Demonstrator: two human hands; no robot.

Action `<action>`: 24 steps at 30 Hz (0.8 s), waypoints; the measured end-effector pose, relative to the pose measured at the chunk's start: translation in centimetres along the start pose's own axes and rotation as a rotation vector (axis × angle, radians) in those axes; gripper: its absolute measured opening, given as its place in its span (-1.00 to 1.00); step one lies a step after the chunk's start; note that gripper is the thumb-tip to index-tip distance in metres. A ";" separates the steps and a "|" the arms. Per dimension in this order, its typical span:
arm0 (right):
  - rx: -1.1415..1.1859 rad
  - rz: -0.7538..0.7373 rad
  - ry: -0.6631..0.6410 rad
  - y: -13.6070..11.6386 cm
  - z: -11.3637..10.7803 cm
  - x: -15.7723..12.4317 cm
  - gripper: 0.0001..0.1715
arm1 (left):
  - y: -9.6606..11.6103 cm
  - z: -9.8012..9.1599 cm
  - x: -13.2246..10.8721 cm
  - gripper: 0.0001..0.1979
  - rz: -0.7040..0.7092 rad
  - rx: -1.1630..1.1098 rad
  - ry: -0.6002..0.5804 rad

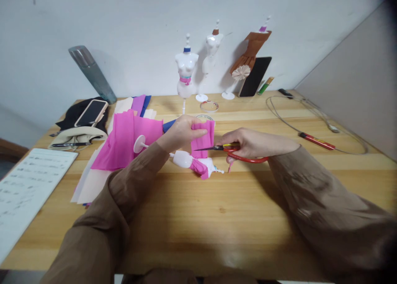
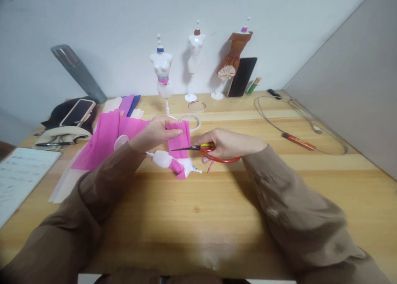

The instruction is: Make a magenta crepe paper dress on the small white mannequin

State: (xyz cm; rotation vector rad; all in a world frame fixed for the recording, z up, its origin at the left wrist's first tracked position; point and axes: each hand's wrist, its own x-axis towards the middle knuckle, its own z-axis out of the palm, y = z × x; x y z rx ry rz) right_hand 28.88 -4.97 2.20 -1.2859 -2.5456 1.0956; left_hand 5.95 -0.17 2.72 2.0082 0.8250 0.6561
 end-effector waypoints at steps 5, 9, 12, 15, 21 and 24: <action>-0.013 0.019 -0.010 0.3 0.1 0.0 -0.48 | -0.3 0.0 0.0 -0.71 0.008 0.001 -0.005; -0.014 0.013 0.002 0.5 0.1 0.0 -0.47 | -0.2 0.0 0.0 -0.71 -0.003 -0.007 -0.003; -0.011 0.003 0.003 0.8 0.1 0.0 -0.48 | -0.1 0.0 0.0 -0.73 -0.024 -0.011 -0.006; 0.000 0.004 -0.018 0.9 0.1 0.0 -0.47 | -0.2 0.0 0.0 -0.73 -0.023 0.000 -0.003; -0.033 0.004 -0.010 0.7 0.1 0.0 -0.47 | -0.4 0.0 0.0 -0.75 -0.016 -0.010 -0.013; -0.040 0.003 -0.006 0.8 0.1 0.0 -0.46 | -0.5 0.0 0.1 -0.74 -0.010 -0.024 -0.004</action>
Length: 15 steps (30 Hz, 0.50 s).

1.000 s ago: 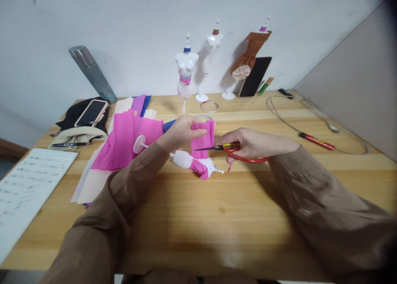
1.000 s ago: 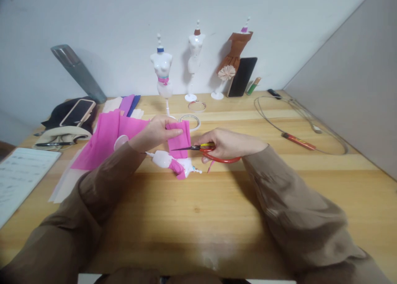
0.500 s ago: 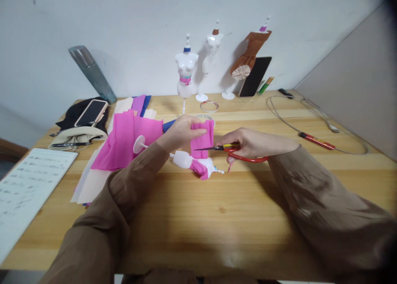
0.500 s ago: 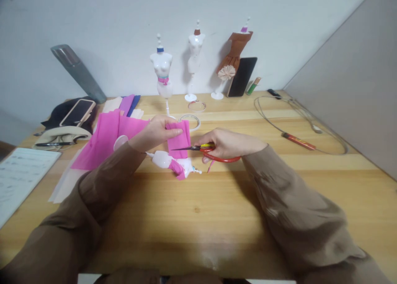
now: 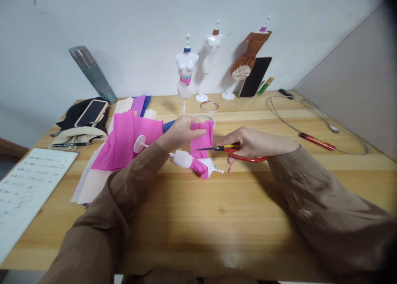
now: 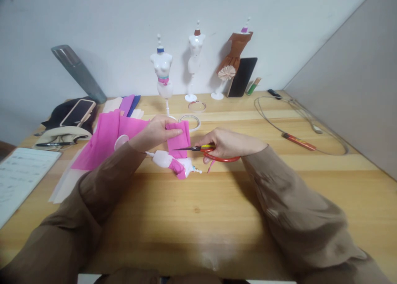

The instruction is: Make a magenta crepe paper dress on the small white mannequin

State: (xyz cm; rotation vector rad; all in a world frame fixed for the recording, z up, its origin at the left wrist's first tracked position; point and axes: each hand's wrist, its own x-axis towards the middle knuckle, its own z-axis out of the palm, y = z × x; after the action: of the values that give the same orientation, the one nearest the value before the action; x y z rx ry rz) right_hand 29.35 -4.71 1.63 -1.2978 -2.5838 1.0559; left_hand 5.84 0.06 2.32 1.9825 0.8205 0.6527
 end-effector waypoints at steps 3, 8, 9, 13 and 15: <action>-0.008 0.017 0.009 0.0 0.0 0.0 -0.48 | -0.1 -0.1 0.1 -0.75 0.006 -0.009 -0.007; 0.004 0.029 0.004 -0.4 -0.2 -0.2 -0.49 | -0.2 -0.2 0.1 -0.77 -0.005 0.000 -0.012; 0.008 0.031 -0.007 -0.5 -0.3 -0.3 -0.49 | -0.2 -0.2 0.2 -0.78 -0.007 0.003 -0.009; -0.009 0.040 -0.008 -0.7 -0.6 -0.5 -0.48 | -0.2 -0.3 0.1 -0.76 0.009 0.026 -0.005; 0.002 0.035 -0.010 -0.8 -0.6 -0.5 -0.49 | -0.1 -0.2 0.1 -0.75 0.005 0.028 -0.005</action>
State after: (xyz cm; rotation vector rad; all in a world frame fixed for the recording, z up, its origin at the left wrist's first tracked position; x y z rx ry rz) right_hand 29.33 -5.07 2.74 -1.3461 -2.5759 1.0733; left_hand 5.70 0.31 2.36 2.0109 0.8261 0.6422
